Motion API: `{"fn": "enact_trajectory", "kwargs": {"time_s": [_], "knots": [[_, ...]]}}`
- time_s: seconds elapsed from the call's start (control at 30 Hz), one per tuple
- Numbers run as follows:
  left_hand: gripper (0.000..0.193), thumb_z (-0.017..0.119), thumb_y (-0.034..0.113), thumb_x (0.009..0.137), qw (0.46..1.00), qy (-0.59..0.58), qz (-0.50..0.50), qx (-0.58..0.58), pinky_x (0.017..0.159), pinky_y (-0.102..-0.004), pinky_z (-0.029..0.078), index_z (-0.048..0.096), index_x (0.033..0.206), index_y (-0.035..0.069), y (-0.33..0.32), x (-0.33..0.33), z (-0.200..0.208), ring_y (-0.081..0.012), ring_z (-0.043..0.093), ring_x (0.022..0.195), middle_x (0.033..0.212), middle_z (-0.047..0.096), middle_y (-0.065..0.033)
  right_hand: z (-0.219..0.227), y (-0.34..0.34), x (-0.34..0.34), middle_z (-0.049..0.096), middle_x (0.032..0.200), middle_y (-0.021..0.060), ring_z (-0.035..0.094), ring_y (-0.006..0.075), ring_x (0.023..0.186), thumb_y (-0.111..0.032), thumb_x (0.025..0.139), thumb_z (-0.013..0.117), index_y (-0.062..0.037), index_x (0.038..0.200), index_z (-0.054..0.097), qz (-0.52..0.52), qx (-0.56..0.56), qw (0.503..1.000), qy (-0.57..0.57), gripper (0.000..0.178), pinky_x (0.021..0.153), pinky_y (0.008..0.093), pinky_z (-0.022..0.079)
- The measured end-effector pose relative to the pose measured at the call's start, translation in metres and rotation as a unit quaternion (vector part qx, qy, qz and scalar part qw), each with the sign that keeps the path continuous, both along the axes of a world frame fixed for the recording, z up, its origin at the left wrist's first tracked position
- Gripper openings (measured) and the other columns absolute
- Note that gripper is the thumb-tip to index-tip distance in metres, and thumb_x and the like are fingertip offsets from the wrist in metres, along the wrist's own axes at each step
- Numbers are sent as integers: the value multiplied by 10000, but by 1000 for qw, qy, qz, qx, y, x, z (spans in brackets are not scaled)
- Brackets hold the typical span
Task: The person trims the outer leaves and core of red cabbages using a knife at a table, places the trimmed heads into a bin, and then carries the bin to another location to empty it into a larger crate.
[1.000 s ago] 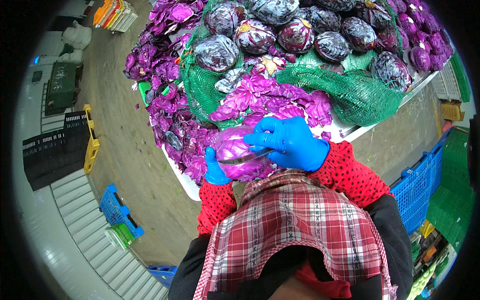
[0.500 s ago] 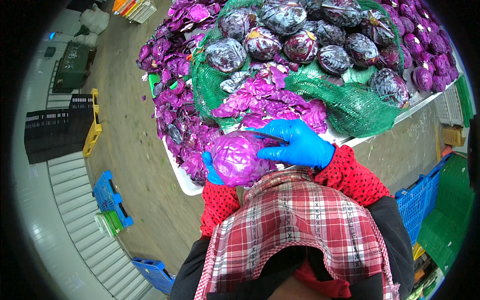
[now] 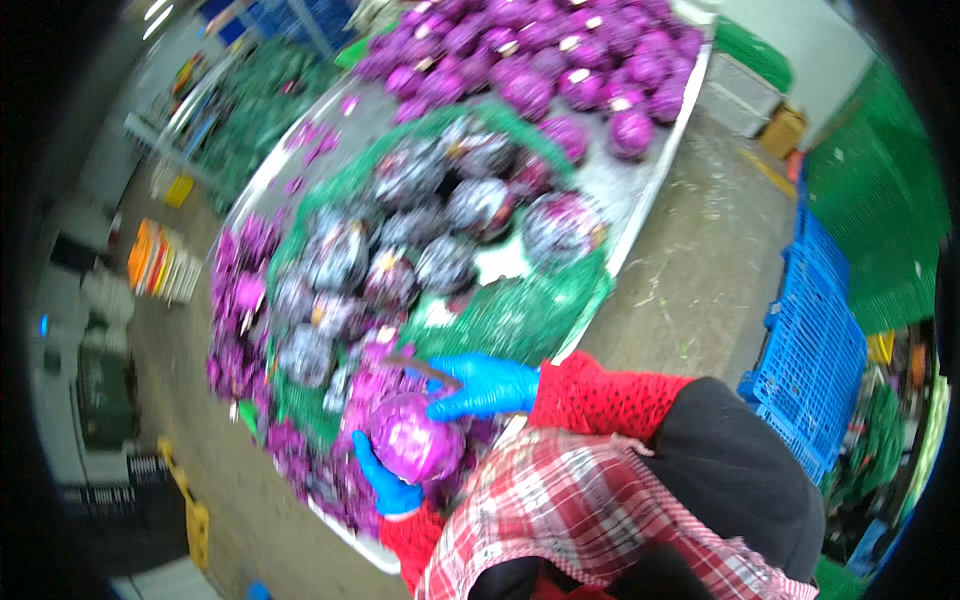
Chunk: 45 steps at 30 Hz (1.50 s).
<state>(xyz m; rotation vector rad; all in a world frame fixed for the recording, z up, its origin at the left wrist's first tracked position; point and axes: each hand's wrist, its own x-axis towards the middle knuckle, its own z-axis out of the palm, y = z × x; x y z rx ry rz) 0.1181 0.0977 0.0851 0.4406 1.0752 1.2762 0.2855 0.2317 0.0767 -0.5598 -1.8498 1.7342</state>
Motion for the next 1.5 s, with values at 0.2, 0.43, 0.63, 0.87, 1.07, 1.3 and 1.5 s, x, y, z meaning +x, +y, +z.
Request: {"fn": "enact_trajectory", "kwargs": {"time_s": [0.2, 0.43, 0.63, 0.87, 1.07, 1.3, 1.5], "knots": [[861, 447, 644, 889, 963, 107, -113, 219, 764, -430, 593, 318, 1442, -3, 93, 113, 68, -339, 556, 1155, 1466, 365, -175, 44, 56, 140, 652, 850, 56, 577, 163, 540, -602, 858, 554, -115, 1161, 563, -250, -553, 736, 299, 573, 419, 283, 485], [397, 661, 74, 879, 953, 292, 14, 81, 841, -291, 487, 558, 1254, -7, 89, 121, -30, -144, 585, 951, 1118, 626, -77, -5, 215, 250, 550, 1292, 107, 535, 282, 1164, -622, 838, 587, -94, 1332, 472, -377, -312, 780, 390, 732, 1031, 439, 423], [539, 782, 187, 783, 773, 608, 141, 115, 820, -350, 493, 550, 1222, -22, 120, 107, -46, -254, 593, 942, 1082, 601, -140, 13, 241, 270, 678, 1038, 133, 346, 55, 437, -513, 904, 558, -47, 1297, 498, -357, -218, 883, 215, 612, 414, 219, 317], [1087, 822, 534, 603, 721, 665, 46, 188, 1039, -455, 358, 362, 1404, -39, 114, 115, -54, -366, 494, 1202, 1342, 476, -239, -21, 133, 149, 692, 859, 61, 531, 120, 540, -309, 877, 664, -9, 1165, 638, -206, 54, 957, -199, 417, 506, 280, 422], [956, 725, 636, 651, 709, 687, -127, 96, 795, -461, 423, 478, 1301, -20, 66, 93, -83, -353, 542, 919, 991, 575, -169, -67, 89, 175, 628, 751, 35, 510, 134, 516, -326, 895, 655, 30, 1145, 608, -193, -17, 926, -325, 437, 477, 306, 413], [825, 667, 450, 779, 626, 743, -105, 212, 1030, -472, 372, 360, 1422, 35, 20, 59, -140, -330, 391, 1306, 1349, 470, -145, -22, 35, 133, 611, 804, 35, 500, 72, 617, -201, 883, 679, -1, 1242, 569, -245, -116, 913, -307, 425, 542, 226, 429], [523, 602, 228, 815, 453, 874, -140, 111, 997, -470, 406, 526, 1332, 191, -24, -78, -173, -318, 516, 1153, 1264, 556, -119, -19, -26, 75, 679, 980, 165, 649, 273, 879, -165, 798, 767, -15, 1222, 599, -197, 238, 920, -241, 480, 782, 348, 505]]}}
